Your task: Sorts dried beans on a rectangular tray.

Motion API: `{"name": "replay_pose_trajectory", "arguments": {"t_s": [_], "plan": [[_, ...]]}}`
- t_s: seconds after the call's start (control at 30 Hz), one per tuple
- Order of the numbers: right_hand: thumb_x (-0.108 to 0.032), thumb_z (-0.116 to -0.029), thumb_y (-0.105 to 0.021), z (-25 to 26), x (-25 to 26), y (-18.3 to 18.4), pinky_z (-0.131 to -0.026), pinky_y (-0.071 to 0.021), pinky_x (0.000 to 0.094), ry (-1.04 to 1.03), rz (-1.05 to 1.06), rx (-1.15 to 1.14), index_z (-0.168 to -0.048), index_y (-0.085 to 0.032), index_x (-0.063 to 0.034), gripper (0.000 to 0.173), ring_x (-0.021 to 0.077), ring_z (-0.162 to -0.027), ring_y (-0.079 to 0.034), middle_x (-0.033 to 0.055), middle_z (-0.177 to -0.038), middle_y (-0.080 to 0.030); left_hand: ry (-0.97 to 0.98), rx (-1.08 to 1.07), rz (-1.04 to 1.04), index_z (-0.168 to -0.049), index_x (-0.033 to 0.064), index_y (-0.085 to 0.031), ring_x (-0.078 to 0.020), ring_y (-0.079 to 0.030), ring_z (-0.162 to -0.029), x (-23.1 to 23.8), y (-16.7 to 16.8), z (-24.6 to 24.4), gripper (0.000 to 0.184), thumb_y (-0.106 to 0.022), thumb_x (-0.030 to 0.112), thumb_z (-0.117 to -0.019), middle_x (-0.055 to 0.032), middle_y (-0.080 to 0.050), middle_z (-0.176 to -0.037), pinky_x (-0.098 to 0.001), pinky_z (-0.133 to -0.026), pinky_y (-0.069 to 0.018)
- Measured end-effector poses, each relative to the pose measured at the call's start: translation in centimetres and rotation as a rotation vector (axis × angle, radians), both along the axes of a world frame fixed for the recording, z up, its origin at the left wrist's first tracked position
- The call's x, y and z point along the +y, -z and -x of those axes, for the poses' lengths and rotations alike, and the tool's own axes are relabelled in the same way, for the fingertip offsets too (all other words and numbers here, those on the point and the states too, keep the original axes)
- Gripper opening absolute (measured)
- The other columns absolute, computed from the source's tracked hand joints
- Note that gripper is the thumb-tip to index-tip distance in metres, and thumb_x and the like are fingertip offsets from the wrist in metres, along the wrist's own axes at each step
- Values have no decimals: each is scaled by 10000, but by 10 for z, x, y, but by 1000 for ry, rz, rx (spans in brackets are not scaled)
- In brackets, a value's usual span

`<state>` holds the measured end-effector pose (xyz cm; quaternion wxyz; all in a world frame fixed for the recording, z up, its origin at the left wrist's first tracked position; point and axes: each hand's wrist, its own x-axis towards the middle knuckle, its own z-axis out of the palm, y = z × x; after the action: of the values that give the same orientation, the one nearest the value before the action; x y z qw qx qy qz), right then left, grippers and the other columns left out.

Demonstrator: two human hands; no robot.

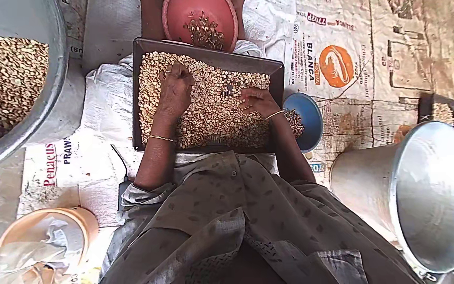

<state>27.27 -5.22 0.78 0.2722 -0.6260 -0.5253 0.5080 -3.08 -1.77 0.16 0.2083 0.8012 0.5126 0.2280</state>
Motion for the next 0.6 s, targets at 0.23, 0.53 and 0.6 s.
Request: {"name": "replay_pose_trajectory", "arguments": {"t_s": [0.23, 0.53, 0.6], "plan": [[14, -1011, -497, -17, 18, -1, -833, -617, 374, 302, -219, -51, -1307, -579, 57, 310, 222, -1006, -698, 200, -1282, -605, 7, 6, -1, -1111, -35, -713, -495, -493, -1286, 2, -2, -1, 224, -539, 10, -978, -274, -576, -1318, -690, -1056, -335], [-157, -1037, -516, 48, 57, 8, -977, -505, 573, -154, -278, -893, -1180, -726, -49, 276, 388, -1136, -683, 195, -1163, -730, -6, 5, -12, -1114, -24, -719, -488, -501, -1292, 1, 0, 0, 226, -542, 6, -976, -260, -587, -1316, -714, -1054, -332], [-167, -1048, -500, 57, 55, 15, -933, -517, 599, -109, -275, -1008, -1199, -714, -54, 285, 424, -1122, -684, 223, -1156, -723, -6, -1, -7, -1111, -26, -720, -489, -497, -1293, 1, 0, -1, 227, -538, 4, -979, -260, -587, -1308, -717, -1064, -321]]}}
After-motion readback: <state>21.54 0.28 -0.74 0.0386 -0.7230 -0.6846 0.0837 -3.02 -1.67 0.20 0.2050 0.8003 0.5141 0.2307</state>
